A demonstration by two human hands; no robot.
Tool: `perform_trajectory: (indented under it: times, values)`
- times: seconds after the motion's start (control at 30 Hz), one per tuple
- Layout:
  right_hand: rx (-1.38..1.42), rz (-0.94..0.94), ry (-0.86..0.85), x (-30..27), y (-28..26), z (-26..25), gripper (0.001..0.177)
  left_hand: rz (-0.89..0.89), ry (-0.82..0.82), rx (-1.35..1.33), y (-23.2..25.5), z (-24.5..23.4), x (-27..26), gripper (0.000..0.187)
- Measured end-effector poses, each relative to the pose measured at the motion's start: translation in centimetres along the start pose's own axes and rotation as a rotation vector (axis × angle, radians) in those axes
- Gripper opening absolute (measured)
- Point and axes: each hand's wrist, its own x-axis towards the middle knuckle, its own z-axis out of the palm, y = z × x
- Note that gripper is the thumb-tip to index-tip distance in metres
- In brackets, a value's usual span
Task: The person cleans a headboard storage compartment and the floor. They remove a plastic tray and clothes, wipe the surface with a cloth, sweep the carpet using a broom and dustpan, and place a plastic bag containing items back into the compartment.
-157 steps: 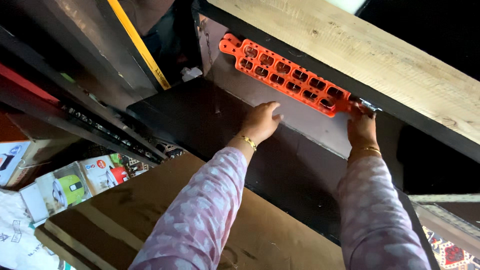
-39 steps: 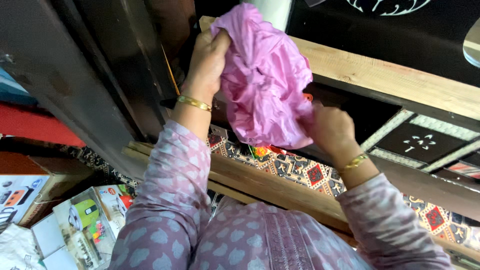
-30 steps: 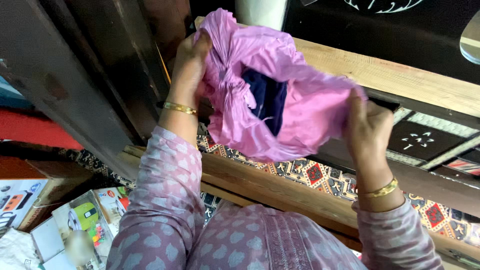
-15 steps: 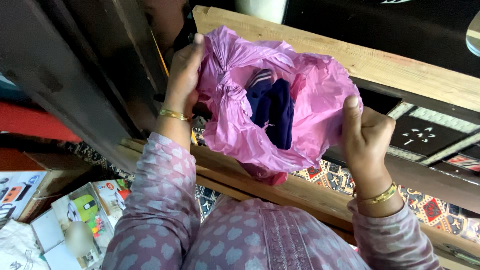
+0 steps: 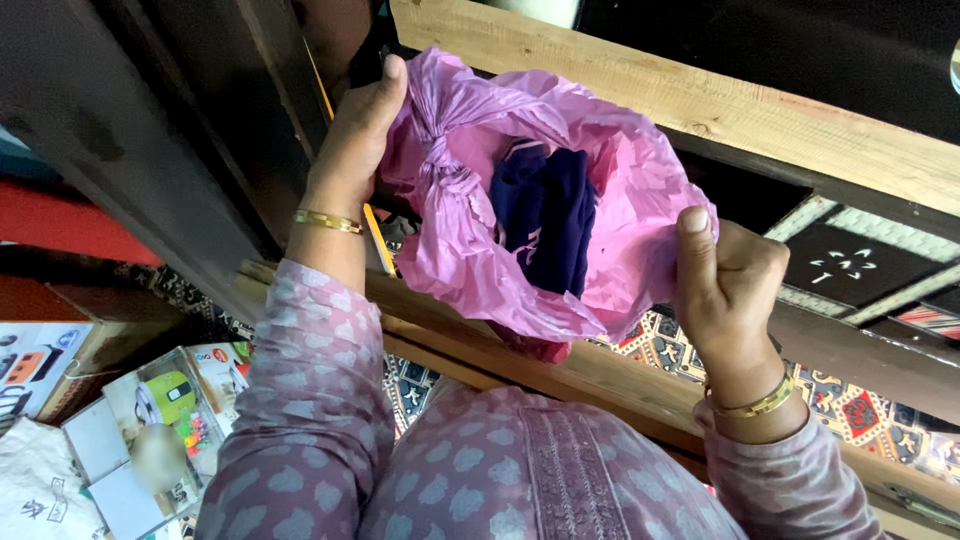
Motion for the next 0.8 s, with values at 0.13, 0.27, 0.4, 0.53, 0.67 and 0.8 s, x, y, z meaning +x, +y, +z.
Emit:
perform_trajectory:
  times: [0.13,0.27,0.4,0.53,0.67,0.8]
  values:
    - [-0.005,-0.012,-0.016,0.0,0.2,0.3,0.057,-0.057,-0.033,0.073,-0.2,-0.1,0.3,0.074]
    - [-0.028,-0.024,-0.014,0.2,0.3,0.5,0.058,0.210,-0.038,0.167,1.2,2.3,-0.6,0.096]
    - [-0.006,-0.018,-0.016,0.1,0.1,0.6,0.057,0.267,0.098,0.569,2.5,4.1,-1.6,0.092]
    - [-0.029,-0.007,-0.011,0.2,0.1,0.5,0.058,0.544,0.190,0.735,4.2,5.1,-2.8,0.092]
    - [-0.014,-0.028,-0.019,0.3,-0.3,0.4,0.056,0.448,0.144,0.933,6.0,5.8,-3.3,0.068]
    - [-0.047,-0.018,-0.011,0.6,0.4,0.4,0.057,0.573,0.135,1.068,6.5,5.6,-3.3,0.034]
